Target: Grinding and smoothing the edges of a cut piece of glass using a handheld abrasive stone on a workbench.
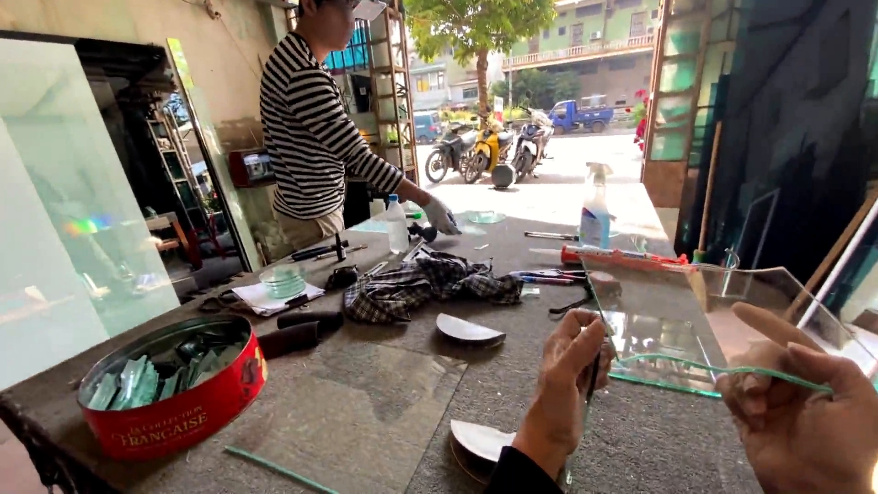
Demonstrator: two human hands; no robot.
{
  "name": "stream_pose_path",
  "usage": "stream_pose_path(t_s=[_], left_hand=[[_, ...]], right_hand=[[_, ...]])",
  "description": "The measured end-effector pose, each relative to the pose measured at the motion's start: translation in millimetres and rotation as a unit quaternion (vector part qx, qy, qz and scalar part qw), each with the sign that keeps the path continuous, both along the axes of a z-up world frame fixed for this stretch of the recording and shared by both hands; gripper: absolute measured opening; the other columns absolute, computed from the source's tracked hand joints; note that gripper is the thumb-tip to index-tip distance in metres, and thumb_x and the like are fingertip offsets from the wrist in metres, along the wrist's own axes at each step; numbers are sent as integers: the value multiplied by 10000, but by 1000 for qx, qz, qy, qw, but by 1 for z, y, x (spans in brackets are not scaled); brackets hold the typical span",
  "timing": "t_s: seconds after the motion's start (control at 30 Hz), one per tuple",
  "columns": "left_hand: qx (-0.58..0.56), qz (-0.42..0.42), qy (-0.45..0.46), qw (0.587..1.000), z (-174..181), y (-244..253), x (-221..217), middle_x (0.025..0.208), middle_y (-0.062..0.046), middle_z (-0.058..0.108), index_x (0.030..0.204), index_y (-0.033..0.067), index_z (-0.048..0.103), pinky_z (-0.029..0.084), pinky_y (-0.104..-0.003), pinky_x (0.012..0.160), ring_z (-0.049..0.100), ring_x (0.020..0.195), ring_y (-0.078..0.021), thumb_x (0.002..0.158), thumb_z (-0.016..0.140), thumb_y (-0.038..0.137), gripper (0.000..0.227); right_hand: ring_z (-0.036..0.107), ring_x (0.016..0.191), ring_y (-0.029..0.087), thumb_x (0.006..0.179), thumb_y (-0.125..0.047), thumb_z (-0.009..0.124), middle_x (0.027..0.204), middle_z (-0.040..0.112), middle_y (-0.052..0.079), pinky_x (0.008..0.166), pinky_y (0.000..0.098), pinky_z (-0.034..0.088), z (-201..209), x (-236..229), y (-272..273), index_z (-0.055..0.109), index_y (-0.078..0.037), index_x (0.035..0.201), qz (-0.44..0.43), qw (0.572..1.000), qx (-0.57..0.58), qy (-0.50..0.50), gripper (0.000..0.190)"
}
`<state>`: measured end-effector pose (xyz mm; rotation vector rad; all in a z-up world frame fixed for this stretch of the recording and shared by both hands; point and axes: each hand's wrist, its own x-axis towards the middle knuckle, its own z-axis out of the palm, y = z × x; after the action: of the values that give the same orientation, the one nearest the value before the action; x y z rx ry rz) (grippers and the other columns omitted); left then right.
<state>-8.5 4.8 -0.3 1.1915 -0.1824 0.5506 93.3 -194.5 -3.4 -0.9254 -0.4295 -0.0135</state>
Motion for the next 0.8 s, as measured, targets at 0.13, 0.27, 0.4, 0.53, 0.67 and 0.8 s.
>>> stream_pose_path(t_s=[0.13, 0.27, 0.4, 0.53, 0.67, 0.8], left_hand=[[11, -2, 18, 1000, 5, -2, -7, 852, 100, 555, 1123, 236, 604, 368, -256, 742, 435, 784, -52, 944, 757, 588, 424], [10, -9, 9, 1000, 1, 0, -3, 877, 92, 578, 1158, 211, 622, 385, -231, 717, 432, 768, -45, 951, 781, 581, 453], [17, -14, -3, 1000, 0, 2, -5, 923, 86, 608, 1142, 217, 631, 383, -246, 744, 460, 819, -52, 957, 771, 582, 433], [4, -43, -29, 999, -3, 5, -4, 916, 61, 598, 1219, 179, 651, 396, -215, 700, 452, 779, -56, 939, 843, 498, 466], [20, -55, -35, 998, -2, 9, -8, 882, 61, 551, 1248, 175, 655, 403, -216, 722, 455, 783, -73, 929, 865, 475, 486], [28, -38, -18, 999, 3, 12, -15, 927, 54, 608, 1249, 173, 686, 429, -244, 808, 508, 855, -88, 963, 849, 381, 390]], right_hand=[[342, 535, 173, 1068, -346, 428, 675, 496, -3, 625, 315, 374, -3, 7, -1, 729, -66, 1544, -3, 1000, -4, -16, 628], [338, 577, 175, 1094, -345, 411, 706, 474, -6, 687, 308, 393, -2, 7, -4, 733, -104, 1560, -3, 1000, -20, 9, 616], [382, 598, 173, 1055, -362, 426, 705, 466, -3, 834, 346, 487, 8, -8, -2, 740, -127, 1555, -25, 999, -27, 22, 635], [379, 610, 161, 1021, -364, 465, 718, 454, -37, 955, 365, 501, 12, -13, -3, 730, -143, 1569, -20, 998, -16, 52, 648], [387, 639, 163, 1038, -342, 445, 738, 442, -32, 1027, 386, 526, 18, -19, 0, 734, -158, 1565, -37, 996, -25, 75, 628], [384, 626, 152, 1016, -360, 466, 727, 453, -59, 948, 354, 507, 15, -17, 3, 746, -171, 1563, -37, 996, -22, 74, 643]])
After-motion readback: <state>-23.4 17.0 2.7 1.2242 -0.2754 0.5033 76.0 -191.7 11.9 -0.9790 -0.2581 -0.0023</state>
